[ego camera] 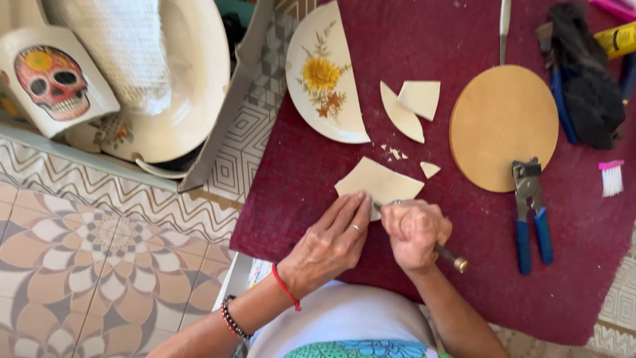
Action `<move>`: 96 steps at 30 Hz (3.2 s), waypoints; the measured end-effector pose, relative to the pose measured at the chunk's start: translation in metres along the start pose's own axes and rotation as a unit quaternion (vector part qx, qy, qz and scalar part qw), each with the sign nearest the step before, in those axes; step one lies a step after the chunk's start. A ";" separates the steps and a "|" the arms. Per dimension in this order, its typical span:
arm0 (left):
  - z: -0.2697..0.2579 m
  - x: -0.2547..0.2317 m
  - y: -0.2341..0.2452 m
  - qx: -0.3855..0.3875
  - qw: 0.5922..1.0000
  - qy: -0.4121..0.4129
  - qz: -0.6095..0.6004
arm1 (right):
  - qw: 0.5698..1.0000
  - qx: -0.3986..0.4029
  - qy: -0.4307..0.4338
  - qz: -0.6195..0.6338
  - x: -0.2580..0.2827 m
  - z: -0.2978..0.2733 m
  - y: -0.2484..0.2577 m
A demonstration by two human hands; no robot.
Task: Cutting and shaping ceramic plate pieces to create mosaic tiles using tile nippers and a scoring tool
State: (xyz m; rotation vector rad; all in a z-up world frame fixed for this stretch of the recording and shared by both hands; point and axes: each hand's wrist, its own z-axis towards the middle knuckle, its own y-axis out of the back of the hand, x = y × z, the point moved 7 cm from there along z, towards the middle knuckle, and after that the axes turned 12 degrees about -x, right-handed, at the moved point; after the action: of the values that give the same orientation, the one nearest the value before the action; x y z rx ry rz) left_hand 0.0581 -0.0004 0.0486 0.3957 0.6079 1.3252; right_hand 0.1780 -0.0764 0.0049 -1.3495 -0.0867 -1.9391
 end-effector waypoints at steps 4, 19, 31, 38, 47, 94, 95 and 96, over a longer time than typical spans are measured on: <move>-0.001 -0.003 -0.001 0.005 1.000 -0.010 0.021 | 0.999 0.016 0.037 -0.001 0.011 -0.002 -0.008; -0.002 -0.007 -0.003 0.012 0.999 -0.038 0.022 | 1.000 -0.004 -0.004 -0.006 0.032 -0.019 0.005; -0.005 0.010 -0.006 0.012 0.997 -0.029 -0.064 | 0.997 -0.013 -0.012 0.072 -0.010 0.057 0.012; -0.006 0.019 -0.005 -0.010 0.998 -0.002 -0.068 | 0.999 -0.024 0.003 0.035 -0.030 0.073 -0.008; -0.007 0.019 -0.005 -0.017 0.997 -0.008 -0.073 | 0.999 -0.023 -0.021 0.033 -0.034 0.073 -0.007; 0.003 -0.001 -0.006 0.079 0.992 -0.089 0.035 | 1.000 0.003 0.014 -0.018 0.007 0.003 0.014; 0.003 -0.003 -0.005 0.087 0.991 -0.091 0.040 | 0.999 0.008 0.024 -0.026 0.012 0.001 0.012; 0.003 -0.005 -0.005 0.095 0.990 -0.092 0.044 | 0.999 0.013 0.034 -0.034 0.017 -0.001 0.010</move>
State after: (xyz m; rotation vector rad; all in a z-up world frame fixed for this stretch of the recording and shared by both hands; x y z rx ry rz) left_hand 0.0630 -0.0059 0.0489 0.7005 0.5686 1.3016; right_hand 0.1807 -0.0930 0.0155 -1.2779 -0.1265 -2.0320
